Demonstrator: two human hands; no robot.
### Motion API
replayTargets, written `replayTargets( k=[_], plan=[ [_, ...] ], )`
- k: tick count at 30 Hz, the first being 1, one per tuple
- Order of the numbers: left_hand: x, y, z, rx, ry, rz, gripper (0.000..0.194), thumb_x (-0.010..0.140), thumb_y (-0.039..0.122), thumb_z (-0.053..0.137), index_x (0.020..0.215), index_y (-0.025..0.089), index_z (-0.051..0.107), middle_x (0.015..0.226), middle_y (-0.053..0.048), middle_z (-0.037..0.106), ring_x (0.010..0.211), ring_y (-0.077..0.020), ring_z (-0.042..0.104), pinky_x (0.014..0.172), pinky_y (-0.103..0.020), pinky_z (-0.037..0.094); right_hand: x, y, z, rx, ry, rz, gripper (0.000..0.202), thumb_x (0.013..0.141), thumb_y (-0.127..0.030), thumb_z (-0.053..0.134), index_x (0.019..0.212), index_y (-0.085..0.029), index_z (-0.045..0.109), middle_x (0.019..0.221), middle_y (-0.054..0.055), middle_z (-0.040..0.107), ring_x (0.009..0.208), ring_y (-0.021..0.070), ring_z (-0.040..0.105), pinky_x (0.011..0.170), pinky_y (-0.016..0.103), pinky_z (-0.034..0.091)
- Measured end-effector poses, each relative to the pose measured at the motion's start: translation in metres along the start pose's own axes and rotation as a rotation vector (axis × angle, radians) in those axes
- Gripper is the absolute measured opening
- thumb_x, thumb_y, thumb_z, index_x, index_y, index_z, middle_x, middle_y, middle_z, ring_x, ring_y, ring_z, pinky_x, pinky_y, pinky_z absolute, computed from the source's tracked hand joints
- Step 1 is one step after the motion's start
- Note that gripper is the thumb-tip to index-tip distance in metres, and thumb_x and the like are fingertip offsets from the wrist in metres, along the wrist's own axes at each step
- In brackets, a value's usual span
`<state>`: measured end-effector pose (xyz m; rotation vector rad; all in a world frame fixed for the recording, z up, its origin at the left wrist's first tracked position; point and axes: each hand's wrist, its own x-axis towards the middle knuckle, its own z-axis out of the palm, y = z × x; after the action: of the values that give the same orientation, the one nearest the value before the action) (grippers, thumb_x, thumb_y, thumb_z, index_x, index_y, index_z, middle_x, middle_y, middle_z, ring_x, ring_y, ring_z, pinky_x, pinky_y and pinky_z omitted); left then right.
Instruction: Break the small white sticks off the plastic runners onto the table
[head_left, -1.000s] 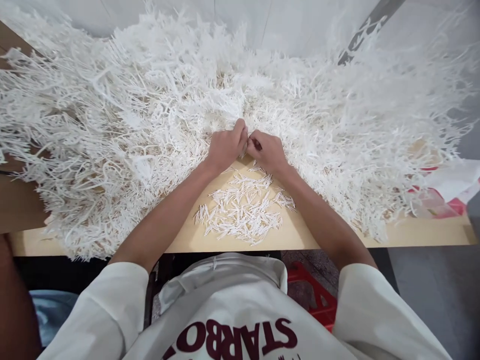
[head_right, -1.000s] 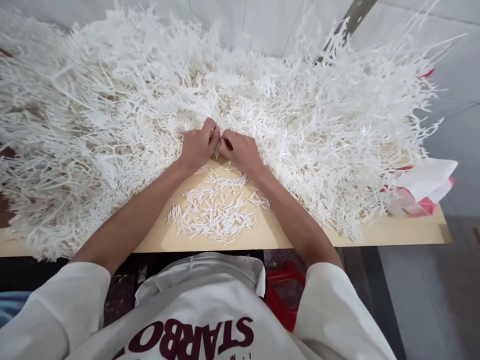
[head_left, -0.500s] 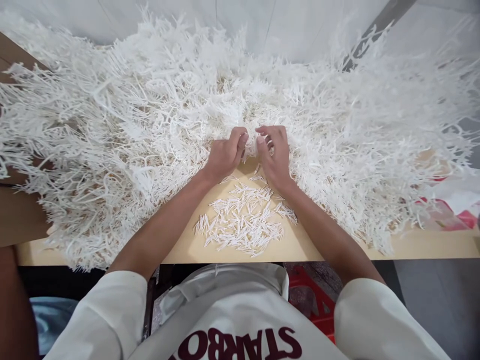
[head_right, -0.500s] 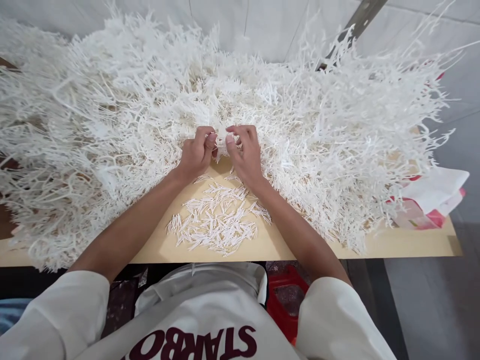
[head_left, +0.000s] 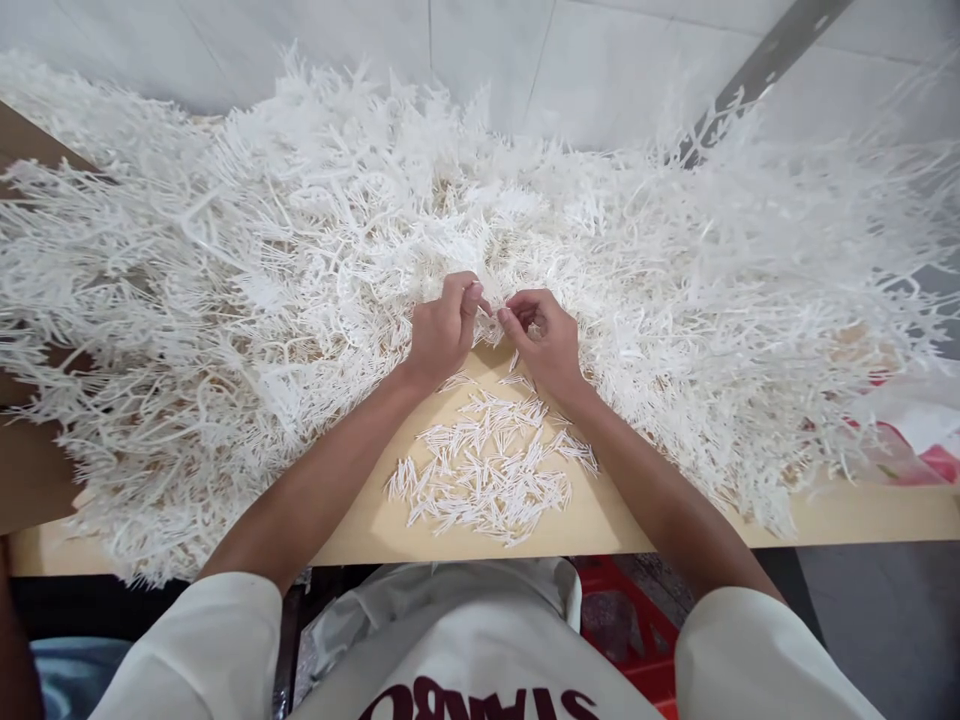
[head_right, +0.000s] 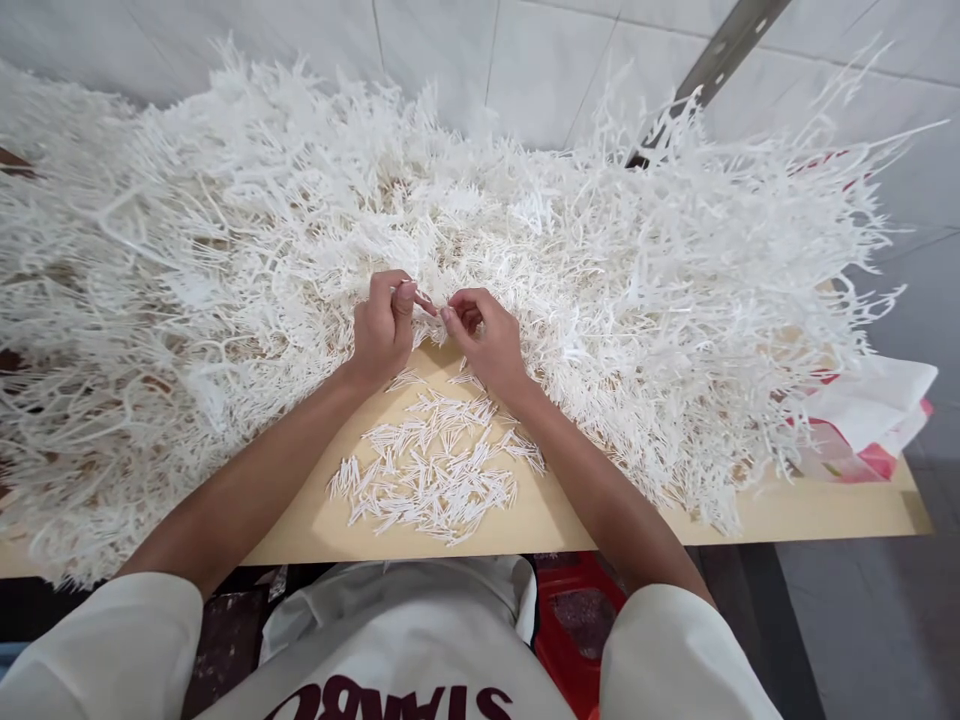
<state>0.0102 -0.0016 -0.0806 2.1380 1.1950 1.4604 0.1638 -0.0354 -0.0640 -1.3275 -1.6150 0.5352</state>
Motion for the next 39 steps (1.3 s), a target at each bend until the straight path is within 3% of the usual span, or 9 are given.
replayTargets(
  k=[5, 10, 15, 27, 30, 32, 36, 39],
  plan=[
    [0.003, 0.004, -0.002, 0.068, -0.088, 0.104, 0.026, 0.091, 0.045, 0.05, 0.095, 0.02, 0.05, 0.079, 0.001, 0.07, 0.045, -0.0019, 0.05, 0.044, -0.019, 0.032, 0.0, 0.007, -0.001, 0.008, 0.04, -0.01, 0.018, 0.093, -0.04, 0.049, 0.097, -0.023, 0.053, 0.087, -0.001, 0.062, 0.077, 0.0101, 0.059, 0.072, 0.027, 0.05],
    [0.004, 0.004, 0.001, 0.21, -0.135, 0.27, 0.024, 0.091, 0.041, 0.05, 0.099, 0.021, 0.06, 0.092, -0.002, 0.07, 0.07, -0.0076, 0.063, 0.049, -0.02, 0.036, -0.001, 0.008, -0.001, 0.046, 0.05, -0.014, 0.017, 0.094, -0.04, 0.047, 0.095, -0.023, 0.051, 0.091, 0.001, 0.058, 0.08, 0.0105, 0.058, 0.075, 0.028, 0.05],
    [0.002, 0.002, 0.004, 0.378, -0.106, 0.263, 0.025, 0.094, 0.036, 0.045, 0.096, 0.022, 0.066, 0.099, -0.004, 0.07, 0.063, -0.0067, 0.06, 0.046, -0.022, 0.031, 0.001, 0.007, -0.001, 0.055, 0.026, -0.064, 0.016, 0.094, -0.039, 0.048, 0.091, -0.023, 0.052, 0.093, 0.001, 0.055, 0.084, 0.0103, 0.057, 0.074, 0.027, 0.049],
    [0.001, 0.0, 0.006, 0.393, -0.08, 0.327, 0.022, 0.093, 0.026, 0.044, 0.081, 0.018, 0.061, 0.085, -0.002, 0.069, 0.058, -0.0061, 0.054, 0.045, -0.024, 0.026, 0.002, 0.007, 0.0, -0.057, 0.065, -0.12, 0.021, 0.093, -0.041, 0.049, 0.083, -0.023, 0.053, 0.088, 0.0, 0.059, 0.081, 0.011, 0.056, 0.07, 0.027, 0.047],
    [0.003, -0.003, 0.006, 0.361, -0.128, 0.289, 0.025, 0.093, 0.03, 0.044, 0.076, 0.018, 0.056, 0.079, -0.002, 0.064, 0.056, -0.0066, 0.049, 0.044, -0.024, 0.022, 0.002, 0.012, 0.002, -0.097, 0.03, -0.201, 0.025, 0.095, -0.04, 0.045, 0.08, -0.023, 0.051, 0.093, 0.001, 0.055, 0.087, 0.0126, 0.054, 0.074, 0.031, 0.048],
    [0.006, -0.005, 0.005, 0.289, -0.137, 0.19, 0.026, 0.094, 0.036, 0.044, 0.077, 0.018, 0.054, 0.08, -0.002, 0.061, 0.059, -0.0075, 0.048, 0.047, -0.024, 0.027, 0.0, 0.014, 0.003, -0.125, 0.029, -0.255, 0.027, 0.095, -0.042, 0.045, 0.078, -0.023, 0.052, 0.102, 0.004, 0.051, 0.094, 0.0147, 0.052, 0.076, 0.033, 0.048],
    [0.011, -0.008, 0.001, 0.183, -0.027, -0.015, 0.031, 0.096, 0.043, 0.038, 0.082, 0.02, 0.053, 0.082, -0.003, 0.058, 0.067, -0.0096, 0.051, 0.059, -0.025, 0.039, -0.007, 0.013, 0.003, -0.113, 0.064, -0.373, 0.023, 0.09, -0.043, 0.054, 0.079, -0.023, 0.057, 0.106, 0.005, 0.046, 0.099, 0.0167, 0.05, 0.077, 0.034, 0.048],
    [0.011, -0.003, 0.0, 0.158, -0.081, 0.036, 0.032, 0.096, 0.044, 0.037, 0.088, 0.02, 0.057, 0.087, -0.003, 0.061, 0.072, -0.0096, 0.056, 0.06, -0.024, 0.042, -0.007, 0.01, 0.001, -0.054, 0.179, -0.25, 0.021, 0.088, -0.044, 0.056, 0.085, -0.024, 0.056, 0.091, 0.001, 0.047, 0.08, 0.0117, 0.051, 0.072, 0.032, 0.048]
  ],
)
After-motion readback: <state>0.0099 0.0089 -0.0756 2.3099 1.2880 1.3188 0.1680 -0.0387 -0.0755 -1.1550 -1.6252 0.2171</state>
